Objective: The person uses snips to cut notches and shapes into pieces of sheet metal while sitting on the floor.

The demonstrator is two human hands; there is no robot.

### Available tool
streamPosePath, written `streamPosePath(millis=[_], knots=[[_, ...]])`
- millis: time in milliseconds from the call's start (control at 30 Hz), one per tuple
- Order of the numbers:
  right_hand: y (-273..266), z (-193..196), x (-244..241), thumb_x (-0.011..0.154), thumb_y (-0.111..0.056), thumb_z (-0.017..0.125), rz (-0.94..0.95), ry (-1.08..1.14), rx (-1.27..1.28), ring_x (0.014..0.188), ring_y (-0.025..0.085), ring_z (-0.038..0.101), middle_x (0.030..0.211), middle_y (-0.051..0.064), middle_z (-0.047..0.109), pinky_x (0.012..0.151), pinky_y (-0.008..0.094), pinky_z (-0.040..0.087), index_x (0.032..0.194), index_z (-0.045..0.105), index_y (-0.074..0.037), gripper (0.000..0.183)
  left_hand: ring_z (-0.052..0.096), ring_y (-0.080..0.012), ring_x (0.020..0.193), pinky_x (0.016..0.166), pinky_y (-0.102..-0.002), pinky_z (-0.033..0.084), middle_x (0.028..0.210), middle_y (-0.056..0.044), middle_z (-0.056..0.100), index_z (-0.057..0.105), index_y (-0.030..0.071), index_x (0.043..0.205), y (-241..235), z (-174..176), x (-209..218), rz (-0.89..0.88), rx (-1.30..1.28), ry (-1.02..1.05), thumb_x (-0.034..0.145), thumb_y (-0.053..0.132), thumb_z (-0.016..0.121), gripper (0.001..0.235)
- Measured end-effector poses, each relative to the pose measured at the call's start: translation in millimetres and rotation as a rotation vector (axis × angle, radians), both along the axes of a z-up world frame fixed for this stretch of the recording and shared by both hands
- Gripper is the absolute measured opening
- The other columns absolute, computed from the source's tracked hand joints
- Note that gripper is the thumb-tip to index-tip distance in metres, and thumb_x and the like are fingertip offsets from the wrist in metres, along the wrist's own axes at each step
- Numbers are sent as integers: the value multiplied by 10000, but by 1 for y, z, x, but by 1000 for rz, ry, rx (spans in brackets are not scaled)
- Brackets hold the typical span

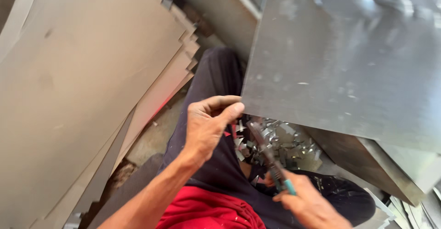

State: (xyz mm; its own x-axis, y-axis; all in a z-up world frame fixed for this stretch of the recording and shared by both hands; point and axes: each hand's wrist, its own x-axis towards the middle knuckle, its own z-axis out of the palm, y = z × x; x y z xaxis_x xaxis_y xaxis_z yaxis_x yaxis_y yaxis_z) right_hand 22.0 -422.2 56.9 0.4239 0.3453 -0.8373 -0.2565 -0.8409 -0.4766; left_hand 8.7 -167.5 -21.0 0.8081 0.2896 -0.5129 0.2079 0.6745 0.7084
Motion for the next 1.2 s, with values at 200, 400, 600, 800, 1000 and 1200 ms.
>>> streamPosePath(millis=[200,400,600,800,1000,1200], knots=[[15,10,56,702,-146,584,158,119,-209,969,228,681,1085,92,702,855,352,595,1293,608,-86,595,681,-74,725,651,-223,551,848,-60,769,734,-3,1034,-4,4,-11,39,-28,-18,877,52,777,172],[10,12,77,695,-90,594,389,-15,-218,966,183,629,1071,74,680,869,333,535,1287,616,-95,593,681,-92,696,632,-240,572,829,-113,761,447,67,987,-11,1,-13,136,-75,-29,868,-4,770,351],[1,-2,85,810,-94,608,485,-46,-322,561,232,545,608,124,567,580,418,474,881,678,-35,116,669,-90,716,652,-245,568,808,-84,735,423,83,980,1,14,-11,16,-15,1,848,32,779,383],[-64,-10,38,745,-98,611,264,-185,-230,497,206,554,527,68,558,507,405,455,829,660,-60,104,567,-60,672,625,-248,471,736,49,636,659,111,840,37,11,72,-143,708,-239,955,501,650,406],[-206,-115,-97,666,-77,810,-224,-76,102,617,137,722,674,38,740,637,312,580,897,805,-71,231,362,-56,581,521,-288,302,637,84,405,575,48,724,19,11,127,68,686,-293,1008,402,620,457],[-228,-164,-242,705,-77,763,-400,-607,207,613,89,631,703,31,693,599,260,501,888,726,-70,187,427,-54,578,496,-279,330,636,51,496,574,36,679,-168,-17,9,-27,228,-145,998,257,726,417]])
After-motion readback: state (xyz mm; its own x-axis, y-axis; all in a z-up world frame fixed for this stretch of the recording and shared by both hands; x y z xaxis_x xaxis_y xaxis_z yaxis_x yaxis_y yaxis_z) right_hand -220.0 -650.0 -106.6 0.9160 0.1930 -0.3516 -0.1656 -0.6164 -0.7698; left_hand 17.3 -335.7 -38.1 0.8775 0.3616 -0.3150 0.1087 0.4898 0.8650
